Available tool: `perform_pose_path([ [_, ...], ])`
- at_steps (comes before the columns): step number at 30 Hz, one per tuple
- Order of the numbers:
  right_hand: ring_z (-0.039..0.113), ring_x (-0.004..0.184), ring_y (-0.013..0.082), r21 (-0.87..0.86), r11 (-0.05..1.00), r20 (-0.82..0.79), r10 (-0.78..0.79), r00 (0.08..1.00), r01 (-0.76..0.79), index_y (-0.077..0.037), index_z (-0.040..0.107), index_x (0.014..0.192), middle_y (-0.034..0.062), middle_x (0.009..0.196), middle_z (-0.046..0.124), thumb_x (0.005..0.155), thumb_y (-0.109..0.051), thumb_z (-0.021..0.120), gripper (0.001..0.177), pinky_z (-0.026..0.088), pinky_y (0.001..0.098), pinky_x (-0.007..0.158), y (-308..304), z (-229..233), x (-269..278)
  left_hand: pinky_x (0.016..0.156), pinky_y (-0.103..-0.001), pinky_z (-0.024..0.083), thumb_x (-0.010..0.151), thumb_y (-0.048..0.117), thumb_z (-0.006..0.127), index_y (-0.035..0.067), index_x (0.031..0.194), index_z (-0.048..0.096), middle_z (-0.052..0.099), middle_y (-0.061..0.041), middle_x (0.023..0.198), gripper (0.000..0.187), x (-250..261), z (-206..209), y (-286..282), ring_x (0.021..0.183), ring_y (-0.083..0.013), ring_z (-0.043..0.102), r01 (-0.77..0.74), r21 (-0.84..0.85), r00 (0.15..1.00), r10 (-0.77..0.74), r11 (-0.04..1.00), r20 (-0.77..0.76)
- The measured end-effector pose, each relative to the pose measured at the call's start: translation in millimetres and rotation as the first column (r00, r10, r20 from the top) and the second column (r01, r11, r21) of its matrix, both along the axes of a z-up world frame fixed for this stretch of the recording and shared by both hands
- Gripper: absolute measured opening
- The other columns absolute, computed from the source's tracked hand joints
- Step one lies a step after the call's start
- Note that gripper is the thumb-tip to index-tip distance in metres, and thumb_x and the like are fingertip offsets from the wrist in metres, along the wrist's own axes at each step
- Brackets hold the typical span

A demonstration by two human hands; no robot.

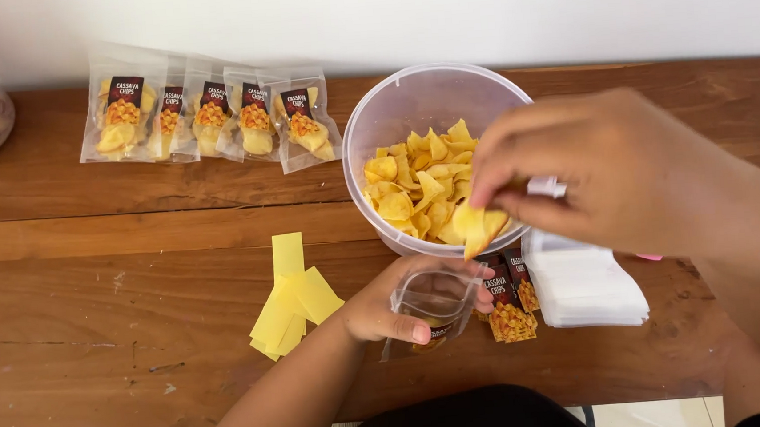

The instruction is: Packaging cassava chips into small plastic bags and applying labels

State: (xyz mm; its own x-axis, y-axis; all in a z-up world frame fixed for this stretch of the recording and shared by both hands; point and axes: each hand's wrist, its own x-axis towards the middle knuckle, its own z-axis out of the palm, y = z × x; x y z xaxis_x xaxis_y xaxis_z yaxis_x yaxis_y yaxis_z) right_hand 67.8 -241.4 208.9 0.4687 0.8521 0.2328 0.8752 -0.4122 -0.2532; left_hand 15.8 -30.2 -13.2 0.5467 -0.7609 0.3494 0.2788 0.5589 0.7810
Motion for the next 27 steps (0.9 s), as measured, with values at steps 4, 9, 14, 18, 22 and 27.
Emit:
perform_pose_path([
  [4, 0.070, 0.081, 0.0100, 0.048, 0.995, -0.043, 0.089, 0.995, -0.087, -0.017, 0.072, 0.097, -0.0046, 0.103, 0.067, 0.089, -0.009, 0.068, 0.012, 0.054, 0.0270, 0.063, 8, -24, -9, 0.117, -0.049, 0.046, 0.081, 0.039, 0.086, -0.001, 0.148, 0.044, 0.062, -0.022, 0.133, 0.088, -1, 0, -3, 0.127, -0.0352, 0.061, 0.034, 0.015, 0.999, -0.034, 0.999, -0.019],
  [9, 0.067, 0.058, 0.0090, 0.045, 0.997, -0.395, 0.070, 0.916, -0.057, -0.019, 0.072, 0.084, -0.0041, 0.089, 0.066, 0.090, -0.007, 0.064, 0.015, 0.054, 0.0240, 0.057, 25, -43, -22, 0.112, -0.044, 0.051, 0.081, 0.037, 0.085, -0.004, 0.134, 0.056, 0.063, -0.021, 0.127, 0.074, 2, 7, -3, 0.124, -0.0330, 0.062, 0.028, -0.014, 0.998, -0.027, 1.000, 0.048],
  [14, 0.077, 0.057, 0.0062, -0.005, 0.995, -0.567, -0.081, 0.820, 0.095, -0.019, 0.081, 0.090, -0.0061, 0.093, 0.079, 0.082, -0.007, 0.070, 0.018, 0.063, 0.0188, 0.057, 25, -48, -25, 0.113, -0.040, 0.049, 0.082, 0.039, 0.085, 0.001, 0.132, 0.056, 0.063, -0.018, 0.128, 0.069, 1, 7, -2, 0.125, -0.0287, 0.061, 0.000, -0.009, 0.997, 0.001, 1.000, 0.079],
  [18, 0.076, 0.045, 0.0028, 0.000, 0.991, -0.474, -0.116, 0.873, 0.132, -0.018, 0.080, 0.093, -0.0072, 0.095, 0.076, 0.086, -0.016, 0.073, 0.010, 0.060, 0.0195, 0.068, 23, -52, -26, 0.117, -0.042, 0.047, 0.084, 0.036, 0.085, 0.002, 0.132, 0.057, 0.063, -0.012, 0.128, 0.065, -1, 9, -2, 0.126, -0.0250, 0.060, -0.002, -0.047, 0.996, 0.006, 0.999, 0.085],
  [22, 0.073, 0.079, 0.0091, -0.011, 0.994, -0.335, -0.108, 0.936, 0.110, -0.020, 0.081, 0.100, -0.0086, 0.093, 0.077, 0.086, -0.018, 0.073, 0.016, 0.055, 0.0270, 0.069, 16, -43, -22, 0.119, -0.044, 0.045, 0.080, 0.031, 0.087, -0.001, 0.145, 0.046, 0.063, -0.015, 0.132, 0.083, -2, -3, -1, 0.129, -0.0264, 0.059, 0.009, -0.022, 1.000, -0.008, 1.000, 0.030],
  [27, 0.069, 0.073, 0.0219, -0.325, 0.945, -0.184, -0.110, 0.977, 0.045, -0.026, 0.079, 0.104, -0.0069, 0.086, 0.072, 0.090, -0.025, 0.068, 0.017, 0.054, 0.0450, 0.058, 20, -53, -29, 0.114, -0.041, 0.049, 0.079, 0.040, 0.087, 0.002, 0.131, 0.055, 0.065, -0.016, 0.127, 0.072, -2, 13, 2, 0.122, -0.0271, 0.064, -0.063, 0.062, 0.991, 0.055, 0.996, 0.121],
])
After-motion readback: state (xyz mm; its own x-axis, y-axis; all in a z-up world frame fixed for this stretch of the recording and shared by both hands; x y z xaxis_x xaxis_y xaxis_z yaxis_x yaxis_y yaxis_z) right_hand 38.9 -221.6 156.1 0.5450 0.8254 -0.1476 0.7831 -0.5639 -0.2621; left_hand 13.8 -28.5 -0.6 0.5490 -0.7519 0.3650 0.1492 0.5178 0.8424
